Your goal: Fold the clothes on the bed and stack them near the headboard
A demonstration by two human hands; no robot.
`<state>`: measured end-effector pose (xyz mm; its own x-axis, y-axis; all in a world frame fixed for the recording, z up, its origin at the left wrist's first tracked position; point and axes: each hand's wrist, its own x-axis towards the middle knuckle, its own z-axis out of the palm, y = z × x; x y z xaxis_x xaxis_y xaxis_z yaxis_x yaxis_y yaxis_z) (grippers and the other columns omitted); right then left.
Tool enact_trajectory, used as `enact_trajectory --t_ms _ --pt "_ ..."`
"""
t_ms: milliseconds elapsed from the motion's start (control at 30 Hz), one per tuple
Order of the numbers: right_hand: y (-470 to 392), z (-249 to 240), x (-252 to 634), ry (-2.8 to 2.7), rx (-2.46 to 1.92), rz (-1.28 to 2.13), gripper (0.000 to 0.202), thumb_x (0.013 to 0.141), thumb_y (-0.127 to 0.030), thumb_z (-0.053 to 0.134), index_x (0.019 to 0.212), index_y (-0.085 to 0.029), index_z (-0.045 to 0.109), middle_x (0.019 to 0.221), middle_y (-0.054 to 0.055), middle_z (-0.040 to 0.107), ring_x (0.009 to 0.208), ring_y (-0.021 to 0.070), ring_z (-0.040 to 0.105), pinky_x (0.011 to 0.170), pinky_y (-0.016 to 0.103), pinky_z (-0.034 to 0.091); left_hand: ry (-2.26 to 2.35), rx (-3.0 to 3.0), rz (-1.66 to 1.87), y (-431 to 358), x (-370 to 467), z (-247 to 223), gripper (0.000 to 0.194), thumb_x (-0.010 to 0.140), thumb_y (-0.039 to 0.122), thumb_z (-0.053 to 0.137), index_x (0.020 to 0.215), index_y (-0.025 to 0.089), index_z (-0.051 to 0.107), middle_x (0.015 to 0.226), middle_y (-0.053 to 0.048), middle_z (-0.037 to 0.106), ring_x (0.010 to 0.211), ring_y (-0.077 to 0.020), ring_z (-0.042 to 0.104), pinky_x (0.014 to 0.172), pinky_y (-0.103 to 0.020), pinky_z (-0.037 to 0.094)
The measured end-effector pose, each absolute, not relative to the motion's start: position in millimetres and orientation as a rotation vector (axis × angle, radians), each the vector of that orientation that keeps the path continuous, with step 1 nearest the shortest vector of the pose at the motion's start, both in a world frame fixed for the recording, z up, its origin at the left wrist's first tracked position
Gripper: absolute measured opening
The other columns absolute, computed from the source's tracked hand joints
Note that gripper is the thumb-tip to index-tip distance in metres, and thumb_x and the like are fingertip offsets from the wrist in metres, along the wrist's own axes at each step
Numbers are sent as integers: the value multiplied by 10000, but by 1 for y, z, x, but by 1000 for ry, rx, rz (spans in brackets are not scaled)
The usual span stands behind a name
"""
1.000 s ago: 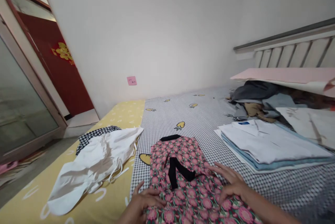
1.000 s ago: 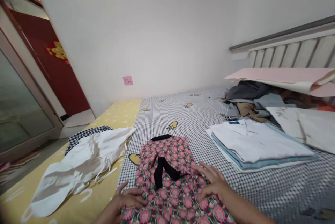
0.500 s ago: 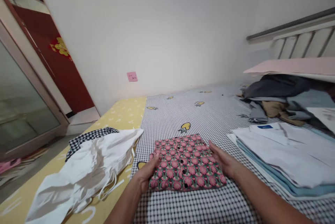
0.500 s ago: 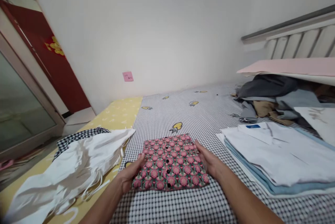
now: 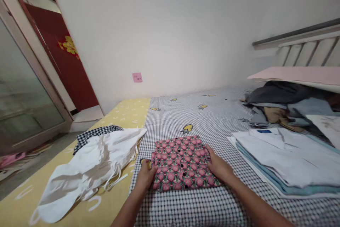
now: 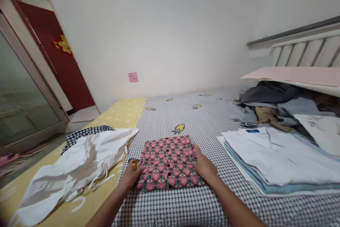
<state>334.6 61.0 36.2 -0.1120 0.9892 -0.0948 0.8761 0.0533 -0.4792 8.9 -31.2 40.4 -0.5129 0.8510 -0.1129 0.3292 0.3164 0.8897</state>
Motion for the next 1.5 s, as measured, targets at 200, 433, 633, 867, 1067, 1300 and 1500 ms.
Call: enact_trajectory --t_ms 200,433,633,867,1067,1300,1500 --pt "62 79 331 -2052 -1958 -237 576 921 -166 435 1484 -282 462 1626 168 303 1394 363 422 1076 616 332 2634 1706 1031 -32 33 102 521 947 171 392 1467 173 421 1501 -195 480 1396 -318 447 1146 -589 329" --pt "72 42 264 -2240 -1714 12 534 1014 -509 333 1542 -425 327 1658 31 285 1504 343 241 1147 658 217 2375 2263 602 3 89 48 486 1009 413 398 1491 353 421 1604 -74 395 1501 -282 316 1204 -681 175" --pt "72 -11 267 -2343 -1717 77 566 997 -564 347 1547 -445 286 1643 6 322 1512 338 220 1172 653 138 2390 2201 566 -6 81 -8 519 999 549 343 1466 353 455 1589 -48 404 1501 -256 319 1242 -647 69" --pt "81 -6 275 -2382 -1711 177 555 1011 -542 297 1555 -449 246 1669 -25 244 1534 303 176 1182 645 154 2363 2131 567 -5 79 1 532 1003 530 335 1479 322 447 1586 -49 414 1495 -276 329 1244 -631 122" --pt "55 -12 334 -2459 -1610 231 548 1014 -501 262 1554 -412 291 1653 -19 294 1527 257 223 1205 590 188 2359 1971 646 -38 56 -3 493 1018 358 338 1483 238 453 1597 -69 404 1488 -249 345 1214 -536 299" --pt "4 -29 378 -2284 -1737 118 583 986 -487 293 1547 -338 350 1594 40 415 1484 290 328 1161 635 259 2362 1877 1056 -79 31 -18 463 1030 335 292 1430 223 497 1462 -87 582 1372 -214 505 1196 -517 329" --pt "-44 1 316 -2379 -1370 -303 785 830 -180 509 1567 -348 295 1611 54 383 1474 317 327 1181 655 164 2465 1834 1141 -102 14 -40 468 1010 311 315 1322 94 588 1404 -170 615 1353 -275 522 1188 -514 347"
